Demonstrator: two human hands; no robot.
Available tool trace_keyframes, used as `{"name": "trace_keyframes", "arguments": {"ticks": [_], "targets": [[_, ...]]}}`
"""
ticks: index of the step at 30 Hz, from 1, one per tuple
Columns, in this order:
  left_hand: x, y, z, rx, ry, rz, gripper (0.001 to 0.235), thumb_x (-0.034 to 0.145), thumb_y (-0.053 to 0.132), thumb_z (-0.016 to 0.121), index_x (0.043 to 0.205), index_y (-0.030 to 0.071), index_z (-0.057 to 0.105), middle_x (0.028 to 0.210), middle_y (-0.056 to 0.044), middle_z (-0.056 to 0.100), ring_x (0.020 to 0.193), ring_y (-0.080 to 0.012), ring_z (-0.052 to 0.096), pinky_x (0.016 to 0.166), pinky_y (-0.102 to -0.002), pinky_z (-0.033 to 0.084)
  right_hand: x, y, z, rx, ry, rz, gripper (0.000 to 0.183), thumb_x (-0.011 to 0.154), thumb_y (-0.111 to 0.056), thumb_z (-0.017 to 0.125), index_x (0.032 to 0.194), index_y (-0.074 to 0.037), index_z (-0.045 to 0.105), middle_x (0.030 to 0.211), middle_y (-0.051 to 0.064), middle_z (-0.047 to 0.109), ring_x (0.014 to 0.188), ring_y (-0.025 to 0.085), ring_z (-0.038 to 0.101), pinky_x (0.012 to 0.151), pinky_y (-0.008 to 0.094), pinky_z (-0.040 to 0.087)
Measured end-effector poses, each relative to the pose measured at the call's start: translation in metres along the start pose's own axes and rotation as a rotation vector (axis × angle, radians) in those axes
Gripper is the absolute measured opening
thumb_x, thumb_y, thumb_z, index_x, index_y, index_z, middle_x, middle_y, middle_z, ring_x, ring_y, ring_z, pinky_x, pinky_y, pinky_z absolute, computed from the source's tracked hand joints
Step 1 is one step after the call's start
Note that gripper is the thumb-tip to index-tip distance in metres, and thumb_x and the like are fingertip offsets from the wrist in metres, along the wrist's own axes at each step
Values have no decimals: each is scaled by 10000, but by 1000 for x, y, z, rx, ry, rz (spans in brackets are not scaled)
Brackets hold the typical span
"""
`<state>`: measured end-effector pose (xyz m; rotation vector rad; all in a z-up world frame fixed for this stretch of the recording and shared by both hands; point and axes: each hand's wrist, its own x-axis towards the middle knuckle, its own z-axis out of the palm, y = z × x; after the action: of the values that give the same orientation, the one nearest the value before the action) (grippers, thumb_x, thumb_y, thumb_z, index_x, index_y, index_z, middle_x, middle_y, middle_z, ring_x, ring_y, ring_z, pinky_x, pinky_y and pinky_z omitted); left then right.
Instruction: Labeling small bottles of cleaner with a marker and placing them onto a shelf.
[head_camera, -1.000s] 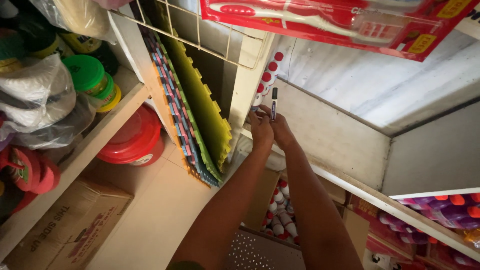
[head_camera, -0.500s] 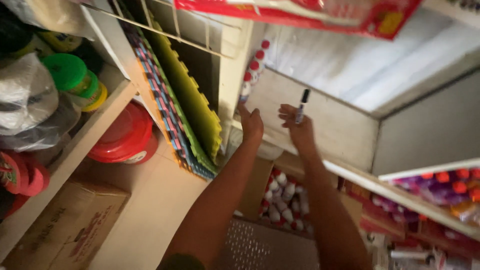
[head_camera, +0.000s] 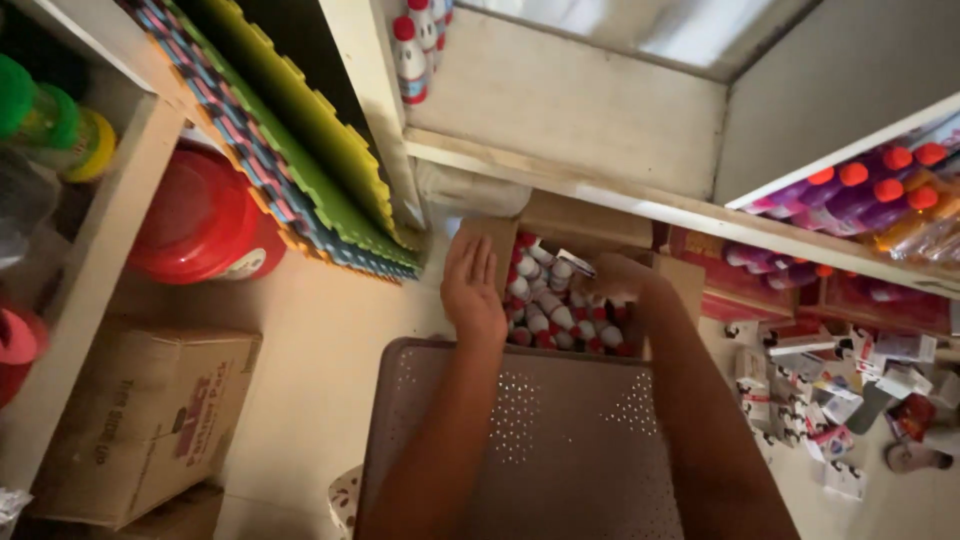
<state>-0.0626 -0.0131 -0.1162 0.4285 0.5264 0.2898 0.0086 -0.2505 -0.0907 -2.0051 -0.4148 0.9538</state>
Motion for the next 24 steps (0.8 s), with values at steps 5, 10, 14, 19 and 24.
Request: {"name": "trace_keyframes", "arguments": {"ticks": [5, 10, 14, 19, 24], "targets": [[-8, -9, -9, -30, 0, -74, 532, 995, 125, 459, 1506, -21, 422, 1511, -219, 520, 1372, -333, 545, 1170, -438, 395, 43, 57, 24, -65, 64, 5, 335, 793, -61, 722, 1124, -13, 739, 1049, 130, 781, 953, 200, 728, 784, 364, 581], [-3, -13, -19, -31, -30, -77, 537, 976, 138, 459, 1488, -22, 455, 1473, -186, 553, 1363, -325, 550, 1145, -440, 408, 67, 57, 22, -135, 143, -16, 333, 809, -86, 717, 1135, -18, 728, 1045, 151, 772, 962, 238, 721, 794, 391, 573], [3, -11, -22, -31, 46, -118, 498, 989, 146, 495, 1454, -32, 492, 1431, -194, 594, 1347, -328, 569, 1147, -440, 419, 78, 28, 13, -200, 208, -44, 332, 822, -105, 714, 1144, -22, 720, 1042, 168, 764, 968, 269, 715, 803, 412, 567], [20, -32, -49, -67, 10, -71, 487, 933, 120, 508, 1400, -10, 552, 1377, -202, 633, 1294, -352, 603, 1118, -453, 444, 82, -20, 5, -277, 282, -90, 333, 838, -129, 709, 1154, -27, 709, 1038, 189, 754, 977, 307, 707, 813, 438, 559], [22, -44, -51, 107, 189, -148, 432, 947, 152, 543, 1337, -23, 606, 1263, -177, 675, 1145, -330, 652, 1001, -473, 490, 116, -24, -4, -344, 346, -130, 334, 854, -154, 705, 1165, -32, 698, 1034, 210, 745, 985, 345, 699, 823, 464, 552]]}}
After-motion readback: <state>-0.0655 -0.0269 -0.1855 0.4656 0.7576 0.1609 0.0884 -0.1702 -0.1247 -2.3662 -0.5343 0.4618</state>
